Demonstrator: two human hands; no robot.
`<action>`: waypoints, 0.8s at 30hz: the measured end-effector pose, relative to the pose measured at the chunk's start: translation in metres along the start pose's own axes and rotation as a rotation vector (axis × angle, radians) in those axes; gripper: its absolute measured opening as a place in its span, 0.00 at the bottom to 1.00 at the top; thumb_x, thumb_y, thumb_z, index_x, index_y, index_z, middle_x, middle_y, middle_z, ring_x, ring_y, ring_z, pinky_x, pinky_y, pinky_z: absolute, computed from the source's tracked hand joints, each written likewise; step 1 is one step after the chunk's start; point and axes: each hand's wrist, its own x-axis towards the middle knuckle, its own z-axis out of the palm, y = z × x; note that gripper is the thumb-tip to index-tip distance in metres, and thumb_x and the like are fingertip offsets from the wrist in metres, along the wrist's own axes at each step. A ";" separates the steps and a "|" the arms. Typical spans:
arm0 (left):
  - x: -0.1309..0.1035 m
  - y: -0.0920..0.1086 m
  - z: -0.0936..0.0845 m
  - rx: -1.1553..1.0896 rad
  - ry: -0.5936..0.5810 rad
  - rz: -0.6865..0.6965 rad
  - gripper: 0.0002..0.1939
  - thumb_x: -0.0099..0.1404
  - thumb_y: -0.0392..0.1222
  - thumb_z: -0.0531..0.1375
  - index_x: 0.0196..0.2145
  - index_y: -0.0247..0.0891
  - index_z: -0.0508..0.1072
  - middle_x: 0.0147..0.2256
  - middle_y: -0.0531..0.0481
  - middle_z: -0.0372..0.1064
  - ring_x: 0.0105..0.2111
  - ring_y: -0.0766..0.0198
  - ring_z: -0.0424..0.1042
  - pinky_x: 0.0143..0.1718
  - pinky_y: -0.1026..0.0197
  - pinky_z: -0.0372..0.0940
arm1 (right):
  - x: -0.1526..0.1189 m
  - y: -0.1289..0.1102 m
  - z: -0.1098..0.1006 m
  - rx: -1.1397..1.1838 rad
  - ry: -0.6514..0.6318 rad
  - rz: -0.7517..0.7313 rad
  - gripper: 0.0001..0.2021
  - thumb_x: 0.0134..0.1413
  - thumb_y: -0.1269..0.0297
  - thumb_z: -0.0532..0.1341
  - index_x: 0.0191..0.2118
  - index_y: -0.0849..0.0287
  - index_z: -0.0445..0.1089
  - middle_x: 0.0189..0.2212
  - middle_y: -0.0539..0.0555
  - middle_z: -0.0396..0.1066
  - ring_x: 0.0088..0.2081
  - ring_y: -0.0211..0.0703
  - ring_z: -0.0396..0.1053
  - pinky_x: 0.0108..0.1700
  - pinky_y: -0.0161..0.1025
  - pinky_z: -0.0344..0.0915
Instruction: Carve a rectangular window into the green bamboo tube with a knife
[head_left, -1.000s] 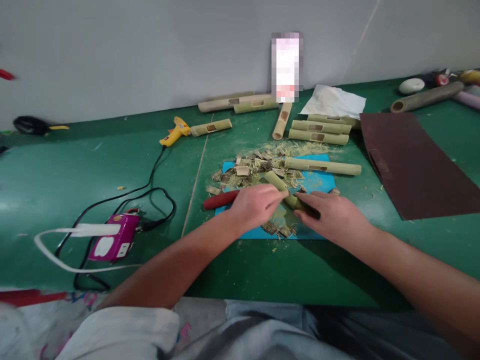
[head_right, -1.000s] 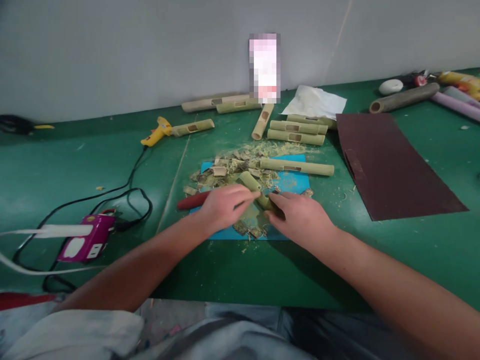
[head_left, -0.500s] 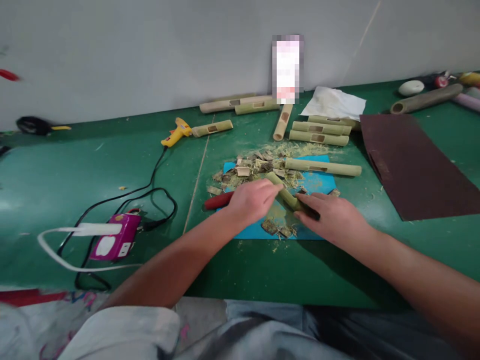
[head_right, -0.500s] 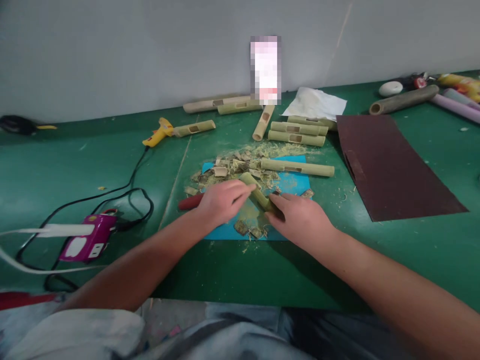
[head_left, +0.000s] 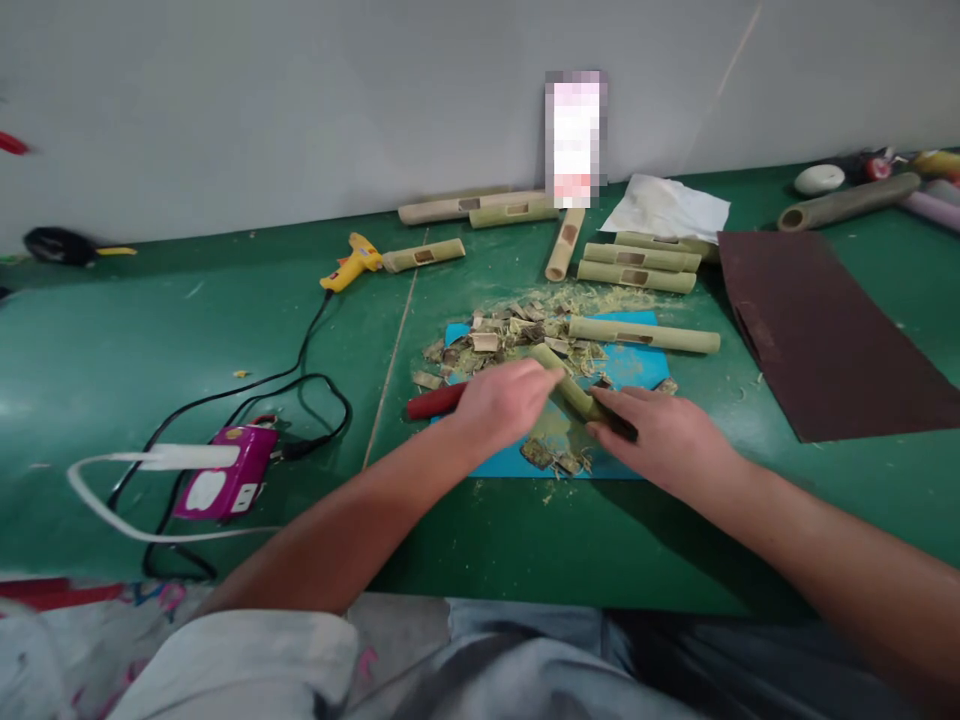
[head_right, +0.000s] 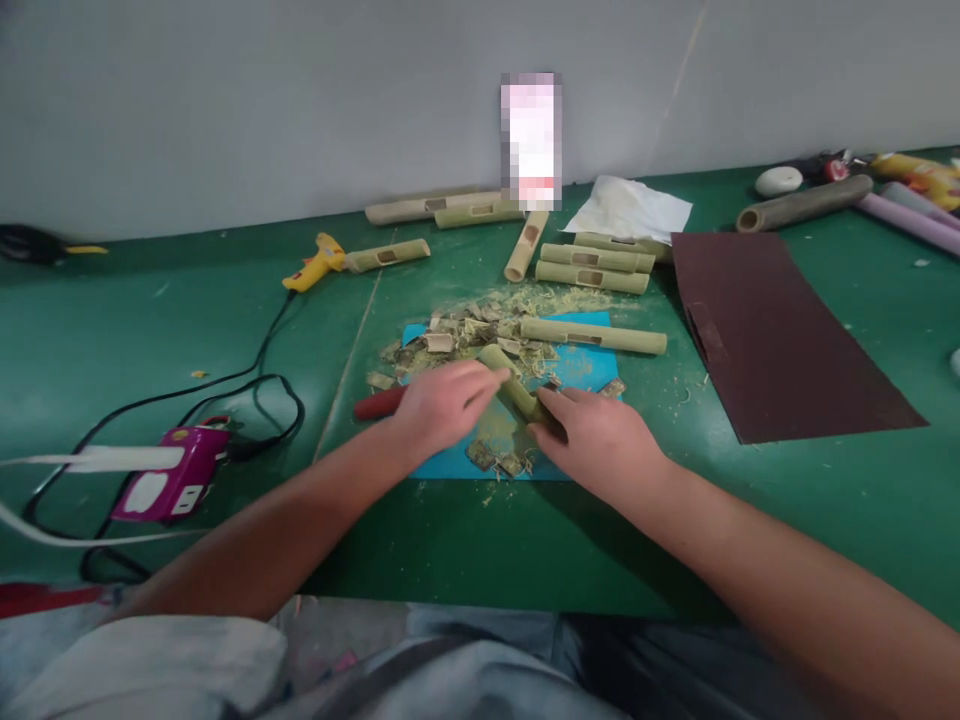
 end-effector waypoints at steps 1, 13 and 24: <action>0.000 0.001 0.000 0.023 0.018 -0.028 0.15 0.74 0.39 0.50 0.46 0.33 0.76 0.33 0.46 0.75 0.32 0.65 0.74 0.32 0.64 0.68 | 0.000 0.000 0.000 -0.001 0.002 0.007 0.21 0.62 0.54 0.54 0.56 0.55 0.71 0.42 0.56 0.77 0.36 0.48 0.75 0.31 0.40 0.61; 0.000 0.011 0.000 -0.075 -0.054 0.100 0.16 0.74 0.37 0.49 0.47 0.33 0.75 0.32 0.47 0.76 0.31 0.65 0.74 0.32 0.64 0.69 | -0.001 0.002 0.001 0.009 0.003 -0.003 0.20 0.61 0.55 0.55 0.56 0.53 0.71 0.43 0.56 0.77 0.36 0.47 0.74 0.30 0.39 0.60; 0.001 0.005 0.006 -0.164 -0.027 0.046 0.14 0.74 0.40 0.51 0.48 0.34 0.75 0.37 0.45 0.77 0.37 0.62 0.77 0.38 0.61 0.72 | 0.001 0.003 0.002 0.039 -0.004 0.004 0.20 0.61 0.55 0.54 0.55 0.53 0.72 0.46 0.57 0.77 0.37 0.47 0.75 0.30 0.39 0.62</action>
